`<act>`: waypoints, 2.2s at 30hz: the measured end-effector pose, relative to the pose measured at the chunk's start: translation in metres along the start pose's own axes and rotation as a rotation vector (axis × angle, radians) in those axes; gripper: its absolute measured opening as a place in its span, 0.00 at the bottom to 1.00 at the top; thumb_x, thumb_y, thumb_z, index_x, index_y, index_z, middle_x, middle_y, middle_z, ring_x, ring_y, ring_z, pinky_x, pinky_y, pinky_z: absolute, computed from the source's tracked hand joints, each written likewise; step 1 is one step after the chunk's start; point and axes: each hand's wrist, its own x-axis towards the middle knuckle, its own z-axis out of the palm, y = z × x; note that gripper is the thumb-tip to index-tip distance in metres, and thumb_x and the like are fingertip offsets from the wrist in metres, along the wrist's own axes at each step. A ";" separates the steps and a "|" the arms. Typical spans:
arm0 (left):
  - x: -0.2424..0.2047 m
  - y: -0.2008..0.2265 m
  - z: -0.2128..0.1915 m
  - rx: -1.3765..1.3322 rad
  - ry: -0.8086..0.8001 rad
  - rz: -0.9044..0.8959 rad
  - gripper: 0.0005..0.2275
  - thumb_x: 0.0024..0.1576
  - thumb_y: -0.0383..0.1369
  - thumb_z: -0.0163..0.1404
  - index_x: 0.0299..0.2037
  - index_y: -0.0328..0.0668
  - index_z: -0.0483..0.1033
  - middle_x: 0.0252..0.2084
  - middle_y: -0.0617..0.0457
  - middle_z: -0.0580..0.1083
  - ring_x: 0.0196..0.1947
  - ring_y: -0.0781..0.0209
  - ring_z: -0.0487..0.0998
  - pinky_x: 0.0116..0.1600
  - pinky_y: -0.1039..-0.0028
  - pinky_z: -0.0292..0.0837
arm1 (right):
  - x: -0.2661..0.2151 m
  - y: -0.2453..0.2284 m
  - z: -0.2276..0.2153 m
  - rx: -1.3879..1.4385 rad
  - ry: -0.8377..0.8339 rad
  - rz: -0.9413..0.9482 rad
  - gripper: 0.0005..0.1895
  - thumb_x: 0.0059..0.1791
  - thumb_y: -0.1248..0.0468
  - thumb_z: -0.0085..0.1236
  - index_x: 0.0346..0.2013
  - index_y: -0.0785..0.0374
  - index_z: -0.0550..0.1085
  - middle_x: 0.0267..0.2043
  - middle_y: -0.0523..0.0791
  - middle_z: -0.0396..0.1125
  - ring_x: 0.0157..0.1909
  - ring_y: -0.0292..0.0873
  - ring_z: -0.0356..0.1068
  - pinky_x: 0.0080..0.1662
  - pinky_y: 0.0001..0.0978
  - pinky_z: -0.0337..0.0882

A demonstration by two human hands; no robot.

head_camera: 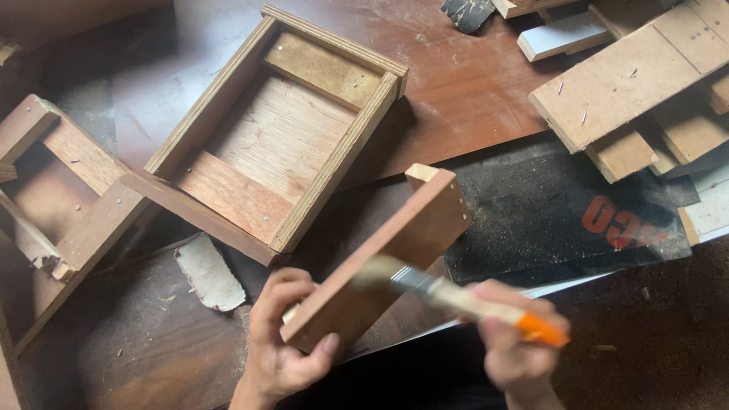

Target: The person brushes a wooden frame and a small wooden box with a paintbrush, then sands the box with sandpaper. The person handles the frame and box one at a time, turning them to reach different sides.

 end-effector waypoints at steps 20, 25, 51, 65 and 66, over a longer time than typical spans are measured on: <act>0.008 0.010 0.001 0.449 -0.059 0.326 0.17 0.37 0.33 0.69 0.37 0.47 0.80 0.38 0.50 0.74 0.38 0.56 0.80 0.39 0.68 0.76 | 0.002 0.007 -0.044 0.165 0.411 -0.091 0.14 0.55 0.58 0.55 0.33 0.67 0.72 0.25 0.46 0.69 0.26 0.43 0.72 0.32 0.30 0.75; 0.012 0.014 -0.001 0.443 -0.077 0.360 0.18 0.37 0.33 0.68 0.38 0.47 0.81 0.39 0.52 0.74 0.39 0.55 0.79 0.42 0.67 0.75 | 0.000 -0.002 -0.030 -0.240 0.080 -0.128 0.16 0.53 0.56 0.52 0.31 0.68 0.73 0.25 0.49 0.70 0.25 0.44 0.71 0.32 0.29 0.73; 0.002 0.029 0.006 0.822 0.005 0.373 0.20 0.47 0.34 0.66 0.51 0.57 0.79 0.58 0.50 0.71 0.60 0.47 0.71 0.66 0.55 0.64 | 0.027 0.025 -0.013 0.280 0.218 0.228 0.15 0.62 0.62 0.43 0.56 0.71 0.70 0.46 0.57 0.72 0.39 0.43 0.73 0.45 0.31 0.75; 0.070 0.093 0.104 0.878 -0.461 0.007 0.14 0.59 0.33 0.52 0.51 0.37 0.70 0.40 0.49 0.77 0.42 0.53 0.79 0.43 0.66 0.71 | -0.010 0.031 -0.037 0.429 0.267 0.338 0.18 0.61 0.60 0.41 0.46 0.73 0.72 0.36 0.57 0.72 0.34 0.46 0.70 0.40 0.34 0.71; 0.072 0.094 0.106 0.913 -0.568 -0.066 0.07 0.62 0.32 0.50 0.46 0.40 0.71 0.36 0.51 0.77 0.39 0.54 0.79 0.42 0.66 0.71 | -0.013 0.033 -0.043 0.426 0.279 0.335 0.18 0.61 0.58 0.42 0.42 0.72 0.73 0.33 0.56 0.71 0.34 0.47 0.70 0.39 0.35 0.70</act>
